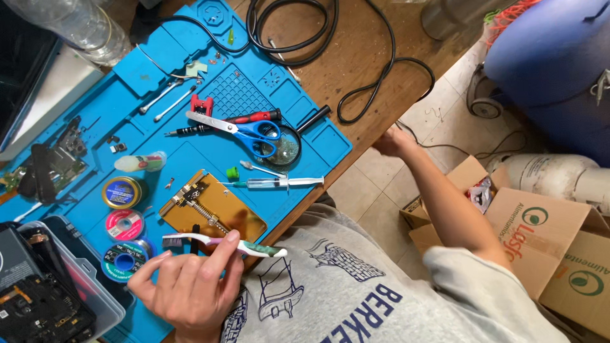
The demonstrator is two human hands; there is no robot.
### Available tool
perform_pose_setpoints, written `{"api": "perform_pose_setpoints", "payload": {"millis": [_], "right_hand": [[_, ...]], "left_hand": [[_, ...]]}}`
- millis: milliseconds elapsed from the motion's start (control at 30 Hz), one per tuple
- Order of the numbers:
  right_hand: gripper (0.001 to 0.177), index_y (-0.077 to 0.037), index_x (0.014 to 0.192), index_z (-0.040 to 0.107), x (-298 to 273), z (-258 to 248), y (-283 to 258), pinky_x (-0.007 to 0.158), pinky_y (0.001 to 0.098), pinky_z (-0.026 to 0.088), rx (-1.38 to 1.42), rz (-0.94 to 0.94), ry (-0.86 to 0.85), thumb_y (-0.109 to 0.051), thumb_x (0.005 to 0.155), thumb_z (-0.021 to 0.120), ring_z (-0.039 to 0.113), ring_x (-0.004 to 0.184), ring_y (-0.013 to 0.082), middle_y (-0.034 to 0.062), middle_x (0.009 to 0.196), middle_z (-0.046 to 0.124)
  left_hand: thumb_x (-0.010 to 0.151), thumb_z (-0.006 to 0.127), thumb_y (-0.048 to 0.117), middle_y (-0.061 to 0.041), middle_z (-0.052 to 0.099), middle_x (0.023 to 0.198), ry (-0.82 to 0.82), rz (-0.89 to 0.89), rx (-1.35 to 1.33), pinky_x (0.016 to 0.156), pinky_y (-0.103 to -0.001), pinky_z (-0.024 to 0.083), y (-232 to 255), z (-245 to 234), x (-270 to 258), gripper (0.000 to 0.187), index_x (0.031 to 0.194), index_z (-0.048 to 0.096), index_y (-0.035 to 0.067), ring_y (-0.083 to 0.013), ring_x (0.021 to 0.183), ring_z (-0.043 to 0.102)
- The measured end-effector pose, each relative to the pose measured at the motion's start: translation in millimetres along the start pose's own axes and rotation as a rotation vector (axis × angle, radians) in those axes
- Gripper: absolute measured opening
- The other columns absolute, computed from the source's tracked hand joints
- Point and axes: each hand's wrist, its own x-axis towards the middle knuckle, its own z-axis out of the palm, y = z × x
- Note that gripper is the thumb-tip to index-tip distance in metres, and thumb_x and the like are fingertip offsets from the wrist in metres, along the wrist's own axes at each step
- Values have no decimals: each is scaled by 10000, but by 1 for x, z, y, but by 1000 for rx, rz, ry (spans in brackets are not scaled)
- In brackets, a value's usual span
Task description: The person cleans a soldering iron tip using a toothbrush and a tin of solder. They then use a screwdriver to work on a small component held in a vise on a blue workbench. The person also handles a pair of scissors and a small green tube.
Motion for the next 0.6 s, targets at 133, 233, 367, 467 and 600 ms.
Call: {"api": "perform_pose_setpoints", "payload": {"millis": [133, 233, 367, 467, 600], "right_hand": [[709, -253, 1577, 614, 5, -35, -26, 974, 621, 557, 1044, 672, 506, -597, 964, 710, 681, 1352, 449, 91, 1582, 700], [514, -234, 1324, 723, 33, -30, -27, 989, 537, 574, 1484, 615, 884, -519, 909, 825, 686, 1288, 295, 55, 1393, 778], [329, -277, 938, 585, 97, 7, -11, 820, 359, 584, 1814, -165, 1521, -287, 1028, 901, 572, 953, 99, -70, 961, 629], [208, -277, 1055, 661, 112, 15, -9, 896, 386, 649, 1849, -219, 1545, -329, 1067, 863, 635, 1039, 128, -48, 1064, 692], [161, -292, 1084, 690, 134, 27, -17, 896, 299, 597, 1672, -548, 1348, -336, 1107, 843, 591, 1010, 94, -83, 1076, 640]], "left_hand": [[1100, 876, 340, 47, 626, 753, 18, 2, 1, 1023, -471, 437, -1, -1, 2, 201, 1251, 910, 211, -213, 736, 600], [1102, 871, 314, 48, 667, 762, 30, 10, -9, 1035, -470, 430, -1, 0, 4, 161, 1224, 898, 212, -211, 735, 629], [1098, 918, 231, 45, 676, 758, 48, 5, -14, 1056, -478, 428, -1, 1, 4, 136, 1221, 864, 205, -225, 755, 646], [1113, 898, 204, 66, 648, 744, 62, 7, -24, 1048, -474, 414, -1, 3, 5, 119, 1220, 849, 215, -222, 741, 646], [1116, 880, 189, 66, 695, 779, 51, 3, -48, 1076, -480, 406, -4, 2, 1, 144, 1246, 834, 230, -215, 761, 642]]}}
